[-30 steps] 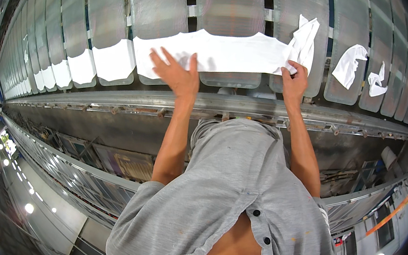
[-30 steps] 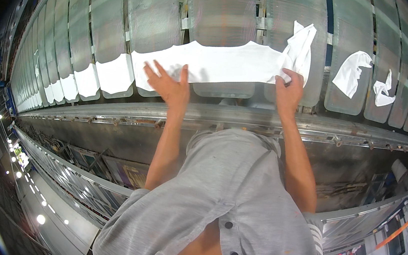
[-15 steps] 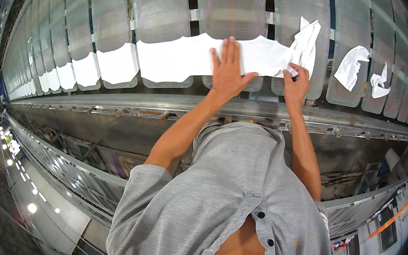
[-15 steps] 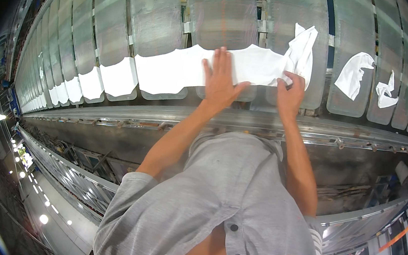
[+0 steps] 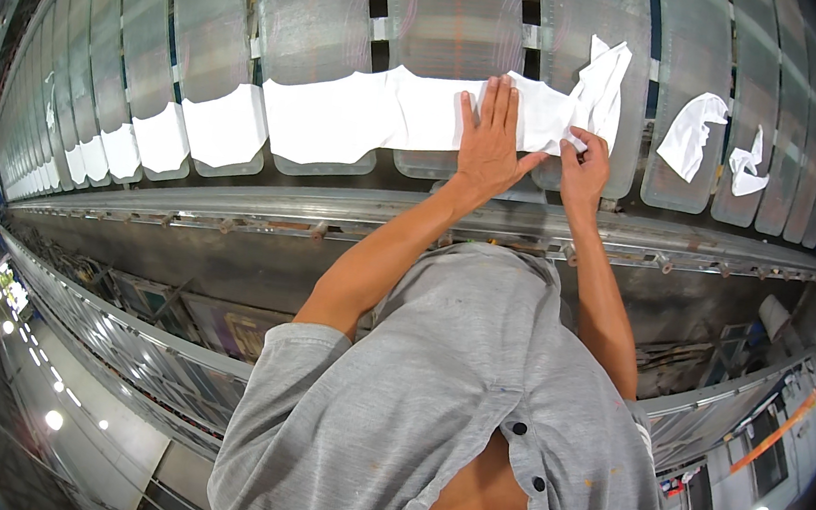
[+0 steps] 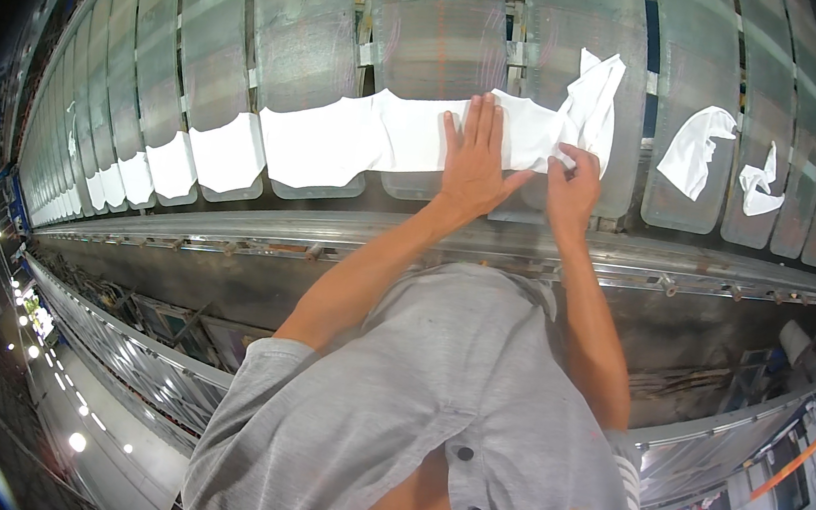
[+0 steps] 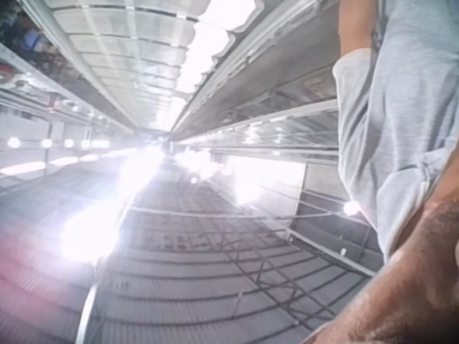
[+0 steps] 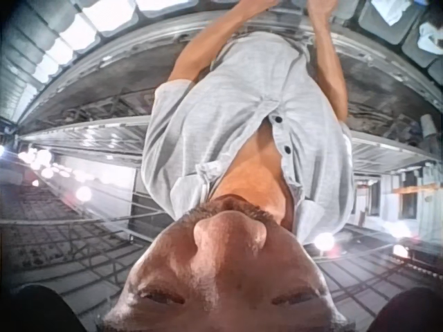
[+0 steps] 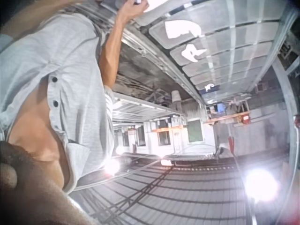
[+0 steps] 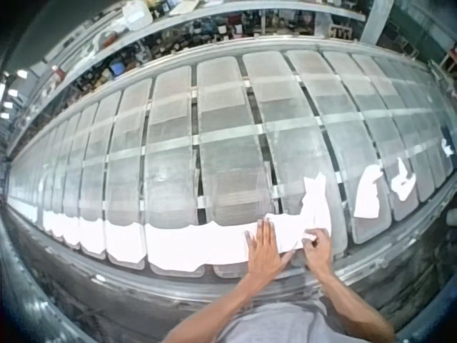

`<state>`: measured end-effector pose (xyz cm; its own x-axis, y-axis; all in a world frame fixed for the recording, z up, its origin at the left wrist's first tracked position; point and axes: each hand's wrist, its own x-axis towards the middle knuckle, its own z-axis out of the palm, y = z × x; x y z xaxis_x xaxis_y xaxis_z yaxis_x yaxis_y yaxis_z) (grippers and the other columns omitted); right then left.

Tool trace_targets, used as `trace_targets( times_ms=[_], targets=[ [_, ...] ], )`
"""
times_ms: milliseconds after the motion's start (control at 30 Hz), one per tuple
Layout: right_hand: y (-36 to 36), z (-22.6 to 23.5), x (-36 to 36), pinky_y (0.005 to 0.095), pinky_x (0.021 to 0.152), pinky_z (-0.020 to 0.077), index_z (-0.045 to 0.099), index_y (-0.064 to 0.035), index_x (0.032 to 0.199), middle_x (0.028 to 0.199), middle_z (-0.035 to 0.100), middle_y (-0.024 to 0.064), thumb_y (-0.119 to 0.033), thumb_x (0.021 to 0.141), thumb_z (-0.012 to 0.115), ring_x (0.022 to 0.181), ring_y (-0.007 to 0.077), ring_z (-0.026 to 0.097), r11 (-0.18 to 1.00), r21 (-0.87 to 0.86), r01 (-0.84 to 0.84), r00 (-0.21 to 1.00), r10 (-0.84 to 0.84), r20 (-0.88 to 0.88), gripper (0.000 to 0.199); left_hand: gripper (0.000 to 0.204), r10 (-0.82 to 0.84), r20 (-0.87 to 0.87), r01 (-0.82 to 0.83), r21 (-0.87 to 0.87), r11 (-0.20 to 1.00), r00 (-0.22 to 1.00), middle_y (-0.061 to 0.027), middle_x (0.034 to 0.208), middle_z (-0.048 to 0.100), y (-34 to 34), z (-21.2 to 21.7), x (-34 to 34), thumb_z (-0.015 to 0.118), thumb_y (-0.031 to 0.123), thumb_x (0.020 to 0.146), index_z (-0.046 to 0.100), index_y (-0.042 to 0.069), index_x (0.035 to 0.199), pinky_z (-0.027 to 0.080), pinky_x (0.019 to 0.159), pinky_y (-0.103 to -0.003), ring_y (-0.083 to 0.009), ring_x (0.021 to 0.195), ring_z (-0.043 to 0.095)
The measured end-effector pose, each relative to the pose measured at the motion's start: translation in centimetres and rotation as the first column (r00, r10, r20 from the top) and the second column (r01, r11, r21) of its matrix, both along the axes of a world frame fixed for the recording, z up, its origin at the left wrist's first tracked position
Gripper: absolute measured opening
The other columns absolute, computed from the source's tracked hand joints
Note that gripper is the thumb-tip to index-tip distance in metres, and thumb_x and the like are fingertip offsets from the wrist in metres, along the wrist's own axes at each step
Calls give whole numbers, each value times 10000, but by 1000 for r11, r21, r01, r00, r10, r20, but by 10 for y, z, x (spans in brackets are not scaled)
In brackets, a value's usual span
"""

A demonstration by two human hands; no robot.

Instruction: The person places white paper cutouts onto a curved metal rack, one at a time. They smooth each piece with their hands to ensure it adheres to the surface.

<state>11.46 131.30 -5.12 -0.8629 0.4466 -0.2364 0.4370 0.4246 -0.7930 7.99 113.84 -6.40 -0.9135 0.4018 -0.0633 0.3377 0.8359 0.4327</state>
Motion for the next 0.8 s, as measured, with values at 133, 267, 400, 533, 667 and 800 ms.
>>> trace_targets(
  times_ms=[133,267,400,533,667,800],
  targets=[
    [-3,4,1,300,709,475,708,-31,1106,1040,622,81,-71,858,709,759,162,561,1000,4,8,1000,-8,-1,251,1066,6,14,-6,-1,1000,1000,-227,1662,190,-19,-1,4,595,684,857,305,-89,1531,68,1184,-698,-363,1559,125],
    [-4,1,3,314,726,485,703,-25,1096,1064,627,103,-74,869,698,791,191,583,1000,24,-7,1000,8,-9,232,1052,91,17,-88,-118,989,996,-230,1666,179,-82,1,13,585,667,883,275,-89,1546,39,1187,-694,-376,1561,113],
    [-8,10,5,380,852,500,688,-34,1141,1135,631,146,-124,879,710,985,275,622,920,366,-139,971,199,-131,278,1008,300,-30,-298,-237,925,954,-261,1671,111,-137,11,17,573,591,926,200,-89,1569,-11,1200,-661,-406,1563,49],
    [-35,16,5,426,1017,459,648,-17,1251,1286,603,210,-209,911,710,1229,359,565,908,297,-295,923,350,-156,396,902,456,-36,-457,-100,884,889,-285,1649,169,-165,0,27,588,484,960,237,-101,1551,2,1214,-628,-426,1552,91],
    [-68,-2,-8,388,1117,379,543,25,1401,1453,523,220,-358,987,631,1336,338,503,961,-226,-162,987,159,-30,571,857,309,-28,-307,55,950,951,-300,1627,214,-131,4,27,627,413,962,266,-112,1534,110,1226,-586,-452,1531,154],
    [-72,-19,-28,349,1180,273,437,37,1497,1536,461,182,-514,1027,534,1421,259,414,676,-707,206,970,-44,241,730,804,386,61,-383,334,861,921,-316,1611,236,-104,2,15,622,383,985,292,-128,1511,224,1221,-497,-455,1507,223]
  ],
)
